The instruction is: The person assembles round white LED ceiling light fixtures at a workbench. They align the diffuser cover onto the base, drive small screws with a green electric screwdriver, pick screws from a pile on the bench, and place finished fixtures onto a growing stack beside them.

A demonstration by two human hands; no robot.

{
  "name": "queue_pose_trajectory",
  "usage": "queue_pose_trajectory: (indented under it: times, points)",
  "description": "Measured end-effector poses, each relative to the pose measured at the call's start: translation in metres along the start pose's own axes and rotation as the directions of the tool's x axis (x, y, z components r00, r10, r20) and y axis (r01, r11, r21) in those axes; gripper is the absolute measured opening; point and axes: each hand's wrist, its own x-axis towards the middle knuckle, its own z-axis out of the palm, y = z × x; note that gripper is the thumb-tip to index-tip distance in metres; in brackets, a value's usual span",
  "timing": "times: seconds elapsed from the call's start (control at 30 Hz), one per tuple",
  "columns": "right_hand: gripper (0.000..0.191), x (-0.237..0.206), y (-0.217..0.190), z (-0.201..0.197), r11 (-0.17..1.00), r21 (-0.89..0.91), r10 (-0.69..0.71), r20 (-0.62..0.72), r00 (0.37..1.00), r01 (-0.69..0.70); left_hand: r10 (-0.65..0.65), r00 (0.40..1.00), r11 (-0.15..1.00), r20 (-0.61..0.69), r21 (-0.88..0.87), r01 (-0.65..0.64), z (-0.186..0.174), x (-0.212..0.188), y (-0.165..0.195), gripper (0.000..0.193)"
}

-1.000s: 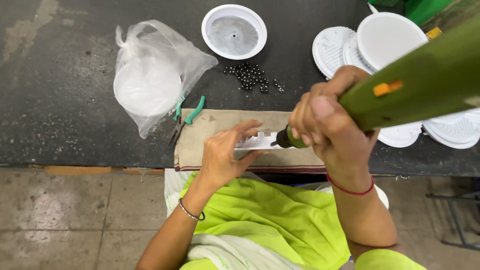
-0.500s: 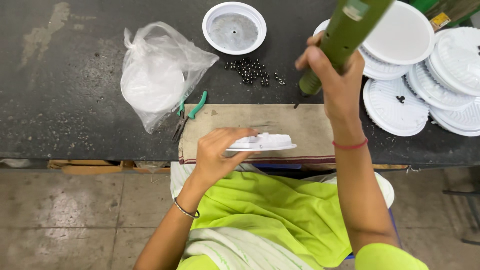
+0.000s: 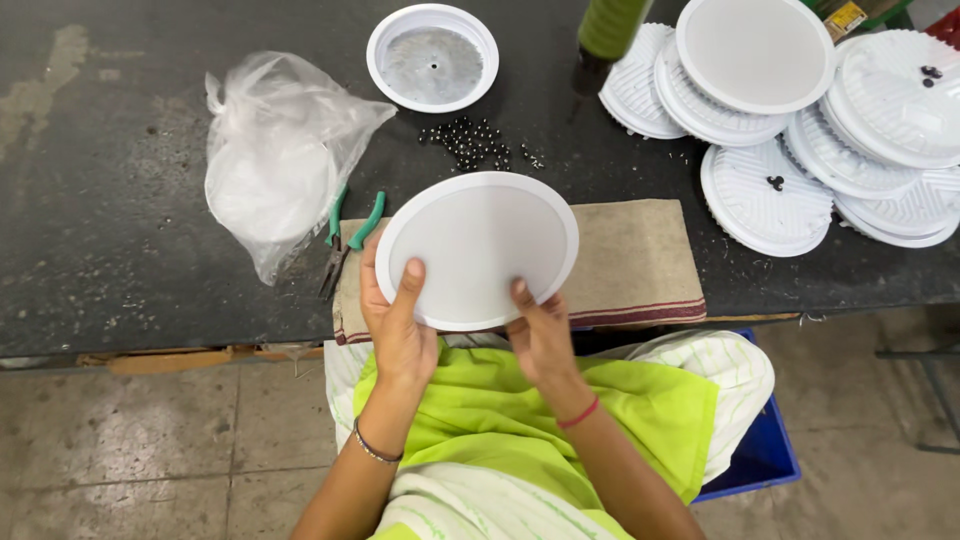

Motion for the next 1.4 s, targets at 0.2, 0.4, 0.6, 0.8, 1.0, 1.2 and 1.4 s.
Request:
queue_pose_trajectory:
  times: [0.2, 0.4, 0.6, 0.8, 1.0, 1.2, 1.4]
  points:
    - [0.041, -0.014, -0.104, 0.026, 0.432, -0.807, -0.236, 0.331, 0.914, 0.404, 0.277, 0.859, 0.547, 0.431, 0.664, -0.51, 0.012, -0.008, 0.054, 0.086]
    - [0.046, -0.024, -0.117, 0.068, -0.098, -0.744, -0.127, 0.669, 0.733, 0.661, 0.108, 0.548, 0.22, 0.829, 0.518, -0.827, 0.013, -0.003, 0.077, 0.046]
    - [0.046, -0.005, -0.109, 0.086, -0.11, -0.753, -0.061, 0.657, 0.752, 0.649, 0.058, 0.58, 0.336, 0.813, 0.531, -0.778, 0.01, 0.02, 0.062, 0.03]
    - [0.04, -0.013, -0.143, 0.069, -0.01, -0.792, -0.33, 0.578, 0.746, 0.61, 0.105, 0.582, 0.388, 0.806, 0.506, -0.771, -0.005, 0.032, 0.062, 0.03]
    - [0.015, 0.014, -0.156, 0.02, 0.434, -0.753, -0.502, 0.255, 0.827, 0.496, 0.098, 0.584, 0.441, 0.806, 0.491, -0.752, -0.011, 0.033, 0.065, 0.03]
    - [0.011, 0.077, -0.144, -0.02, 0.495, -0.74, -0.48, 0.203, 0.853, 0.455, 0.071, 0.6, 0.465, 0.797, 0.506, -0.726, -0.01, 0.042, 0.059, 0.033]
    - [0.016, 0.164, -0.126, -0.061, 0.061, -0.923, -0.511, 0.299, 0.806, 0.381, 0.065, 0.599, 0.441, 0.798, 0.516, -0.734, 0.008, 0.053, 0.044, 0.035]
